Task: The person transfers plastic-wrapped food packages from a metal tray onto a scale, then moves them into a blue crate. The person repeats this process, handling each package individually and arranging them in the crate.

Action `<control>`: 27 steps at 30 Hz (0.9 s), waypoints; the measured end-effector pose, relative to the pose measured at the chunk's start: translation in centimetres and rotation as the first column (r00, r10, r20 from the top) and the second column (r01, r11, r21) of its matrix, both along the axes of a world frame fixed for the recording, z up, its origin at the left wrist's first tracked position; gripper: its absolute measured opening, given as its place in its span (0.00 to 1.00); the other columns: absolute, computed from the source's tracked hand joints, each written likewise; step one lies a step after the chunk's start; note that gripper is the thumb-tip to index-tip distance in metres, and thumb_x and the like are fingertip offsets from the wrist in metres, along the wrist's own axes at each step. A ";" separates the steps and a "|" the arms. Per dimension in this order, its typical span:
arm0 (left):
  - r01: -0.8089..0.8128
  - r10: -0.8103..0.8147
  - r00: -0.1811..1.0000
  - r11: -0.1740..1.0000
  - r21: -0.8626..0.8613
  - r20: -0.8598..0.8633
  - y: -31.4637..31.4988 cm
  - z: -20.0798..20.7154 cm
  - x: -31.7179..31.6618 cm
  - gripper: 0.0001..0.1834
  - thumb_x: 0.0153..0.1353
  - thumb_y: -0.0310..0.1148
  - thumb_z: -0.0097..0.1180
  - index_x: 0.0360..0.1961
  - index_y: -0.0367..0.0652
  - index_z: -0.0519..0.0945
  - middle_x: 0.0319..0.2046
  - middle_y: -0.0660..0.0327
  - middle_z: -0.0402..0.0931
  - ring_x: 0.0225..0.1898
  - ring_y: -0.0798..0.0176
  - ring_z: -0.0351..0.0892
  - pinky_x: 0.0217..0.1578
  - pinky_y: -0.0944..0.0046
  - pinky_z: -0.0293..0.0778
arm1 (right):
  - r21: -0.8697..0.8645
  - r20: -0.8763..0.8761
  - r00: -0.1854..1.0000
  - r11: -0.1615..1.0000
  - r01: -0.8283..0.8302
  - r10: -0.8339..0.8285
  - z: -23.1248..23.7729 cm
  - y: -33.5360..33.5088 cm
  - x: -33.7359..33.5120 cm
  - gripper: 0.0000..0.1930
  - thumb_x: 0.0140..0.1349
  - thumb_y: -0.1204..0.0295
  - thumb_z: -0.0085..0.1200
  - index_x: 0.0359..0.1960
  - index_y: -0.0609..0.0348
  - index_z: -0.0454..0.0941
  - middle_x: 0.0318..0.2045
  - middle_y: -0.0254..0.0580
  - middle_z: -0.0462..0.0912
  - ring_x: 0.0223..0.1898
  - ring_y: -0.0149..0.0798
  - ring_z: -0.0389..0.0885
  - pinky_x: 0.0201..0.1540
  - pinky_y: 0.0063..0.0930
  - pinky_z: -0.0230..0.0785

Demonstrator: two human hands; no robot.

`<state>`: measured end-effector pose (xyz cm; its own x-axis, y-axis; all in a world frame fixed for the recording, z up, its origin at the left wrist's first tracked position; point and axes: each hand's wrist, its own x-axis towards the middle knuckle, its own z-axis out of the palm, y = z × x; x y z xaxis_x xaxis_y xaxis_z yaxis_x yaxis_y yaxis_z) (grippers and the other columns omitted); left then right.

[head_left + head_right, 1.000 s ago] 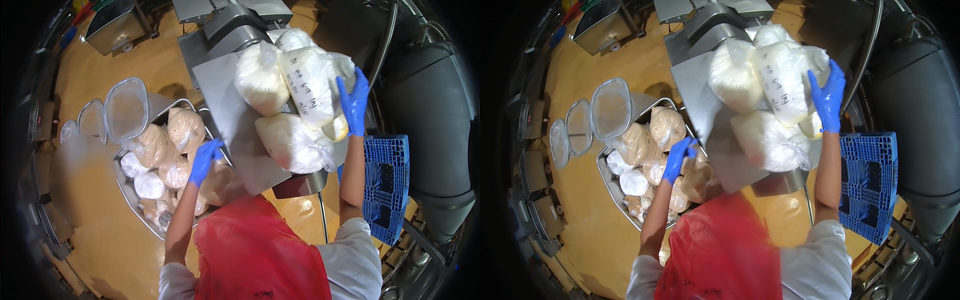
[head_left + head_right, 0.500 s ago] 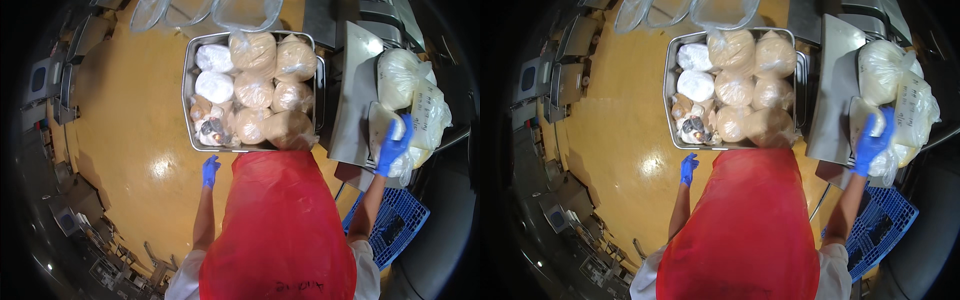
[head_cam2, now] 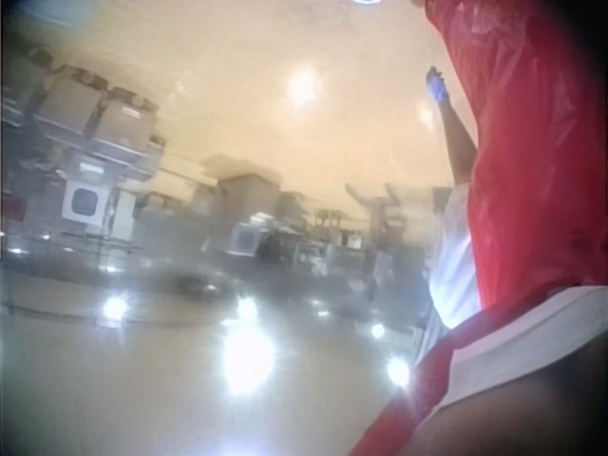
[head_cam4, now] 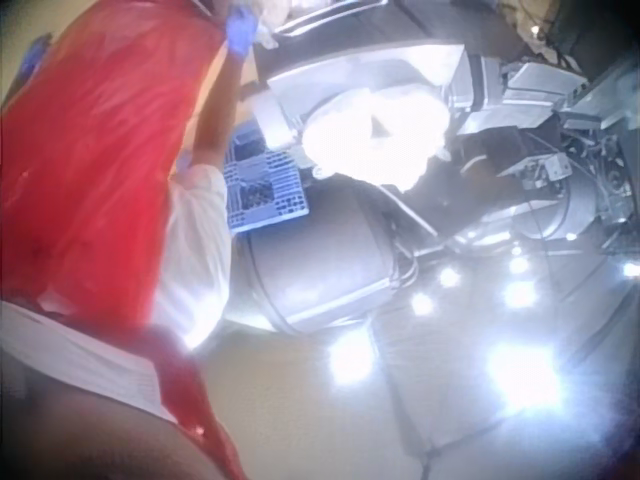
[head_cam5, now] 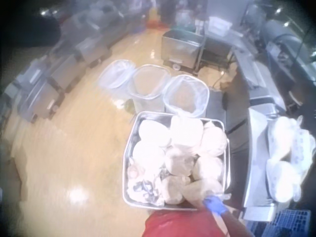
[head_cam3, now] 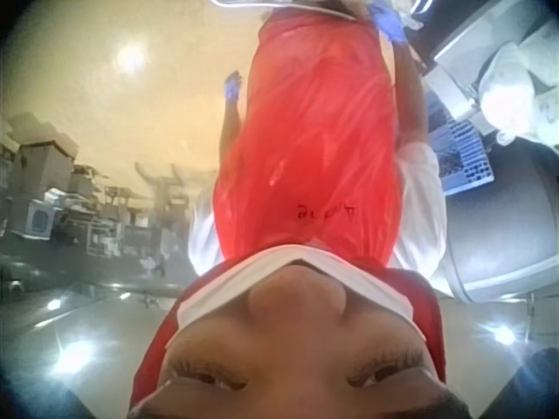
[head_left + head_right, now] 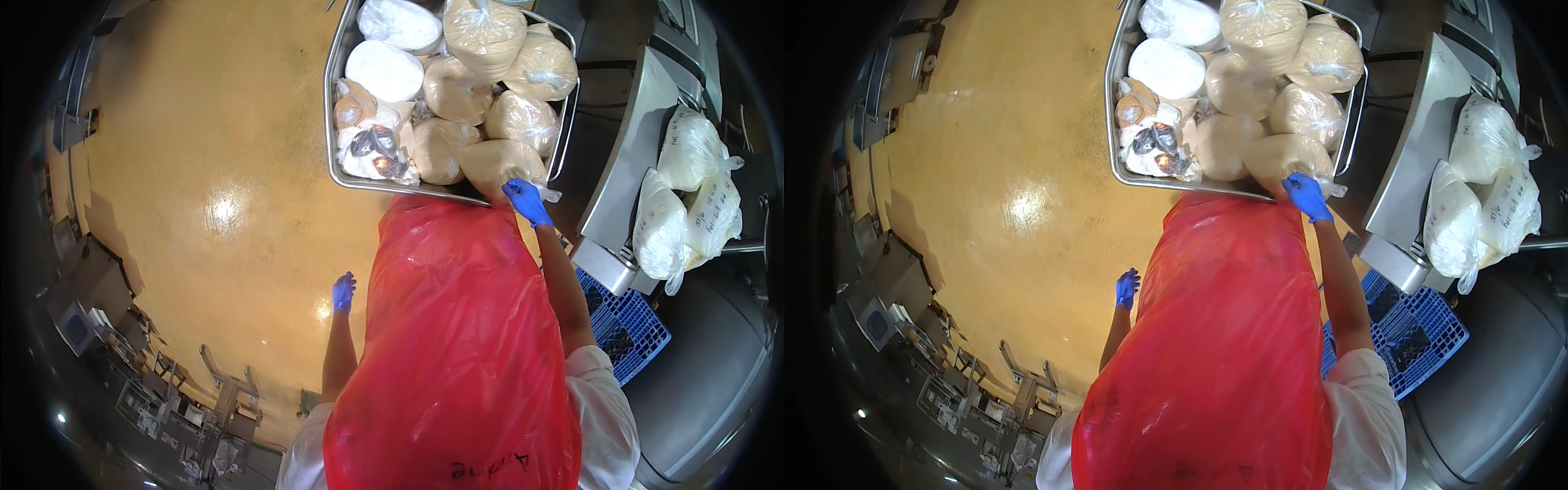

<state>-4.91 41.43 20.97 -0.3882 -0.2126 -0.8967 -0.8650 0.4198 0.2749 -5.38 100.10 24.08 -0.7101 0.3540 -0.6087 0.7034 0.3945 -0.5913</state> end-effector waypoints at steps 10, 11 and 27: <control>-0.056 0.076 0.980 0.992 0.112 -0.182 1.4 4.7 -4.7 0.21 0.66 0.48 0.47 0.46 0.41 0.78 0.37 0.60 0.80 0.34 0.67 0.74 0.34 0.68 0.67 | -0.048 0.001 0.994 0.993 -0.112 0.112 -3.0 -3.0 0.7 0.17 0.58 0.59 0.53 0.37 0.62 0.80 0.33 0.51 0.82 0.36 0.47 0.81 0.41 0.36 0.71; -0.025 0.048 0.977 0.993 0.113 -0.209 2.6 6.1 -5.0 0.21 0.66 0.48 0.47 0.46 0.41 0.78 0.37 0.60 0.80 0.34 0.67 0.74 0.34 0.68 0.67 | -0.033 0.003 0.992 0.991 -0.127 0.127 -3.7 -3.4 0.0 0.17 0.58 0.59 0.54 0.37 0.62 0.80 0.33 0.51 0.82 0.36 0.47 0.81 0.41 0.36 0.71; 0.084 -0.033 0.983 0.956 0.280 -0.181 -2.1 9.6 -0.3 0.17 0.66 0.38 0.46 0.47 0.39 0.78 0.38 0.63 0.79 0.38 0.68 0.75 0.44 0.67 0.71 | -0.040 -0.170 0.957 0.968 -0.246 0.236 -9.3 -15.2 -18.8 0.23 0.55 0.54 0.57 0.41 0.63 0.78 0.30 0.52 0.81 0.36 0.50 0.80 0.41 0.38 0.71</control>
<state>-5.22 39.29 30.57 -0.5462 0.0702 -0.8347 -0.7701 0.3499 0.5334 -24.20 84.89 14.80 -0.8611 0.1265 -0.4924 0.4840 0.5008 -0.7176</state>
